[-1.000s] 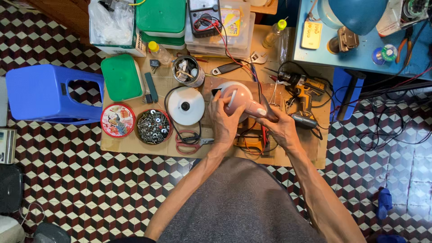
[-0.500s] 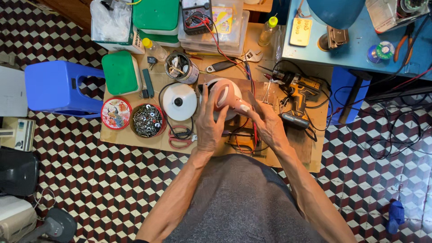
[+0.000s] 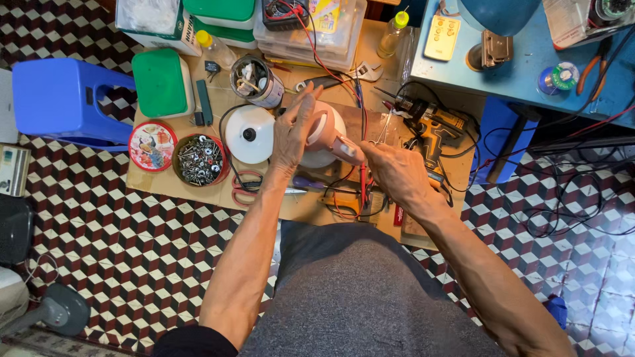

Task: The person disassembles a white electric kettle using a screwdriver and a power drill, then briefly handles a pink hair curler with a screwdriver. The person reassembles the kettle and places it back on the workbench.

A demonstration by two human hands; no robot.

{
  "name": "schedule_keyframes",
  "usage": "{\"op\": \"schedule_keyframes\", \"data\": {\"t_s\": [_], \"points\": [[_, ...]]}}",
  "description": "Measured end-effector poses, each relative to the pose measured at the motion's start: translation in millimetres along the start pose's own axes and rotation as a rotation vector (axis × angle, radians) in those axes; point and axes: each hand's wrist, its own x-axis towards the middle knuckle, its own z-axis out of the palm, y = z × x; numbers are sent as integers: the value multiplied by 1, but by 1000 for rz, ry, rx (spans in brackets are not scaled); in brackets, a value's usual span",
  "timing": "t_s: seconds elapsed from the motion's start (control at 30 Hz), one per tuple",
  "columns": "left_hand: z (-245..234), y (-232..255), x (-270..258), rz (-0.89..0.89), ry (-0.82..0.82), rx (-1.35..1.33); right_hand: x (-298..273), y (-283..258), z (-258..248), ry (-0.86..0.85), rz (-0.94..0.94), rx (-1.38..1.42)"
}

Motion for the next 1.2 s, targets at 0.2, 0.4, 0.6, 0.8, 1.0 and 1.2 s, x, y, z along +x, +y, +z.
{"op": "schedule_keyframes", "data": {"t_s": [0.2, 0.4, 0.6, 0.8, 1.0, 1.2], "points": [[-6, 0, 2, 115, -52, 140, 20, 8, -12, -265, 19, -76], [-7, -2, 5, 166, -94, 153, 21, 10, -5, -282, -81, -224], [-8, -1, 4, 79, -79, 82, 9, 3, -2, -202, -7, -121], [-8, -4, 2, 92, -57, 67, -8, -20, -2, -163, 91, -87], [-10, 0, 0, 109, -67, 103, -3, -25, 1, -228, 111, -68], [-10, 9, -3, 117, -55, 185, -1, -23, 2, -238, 74, -76]]}}
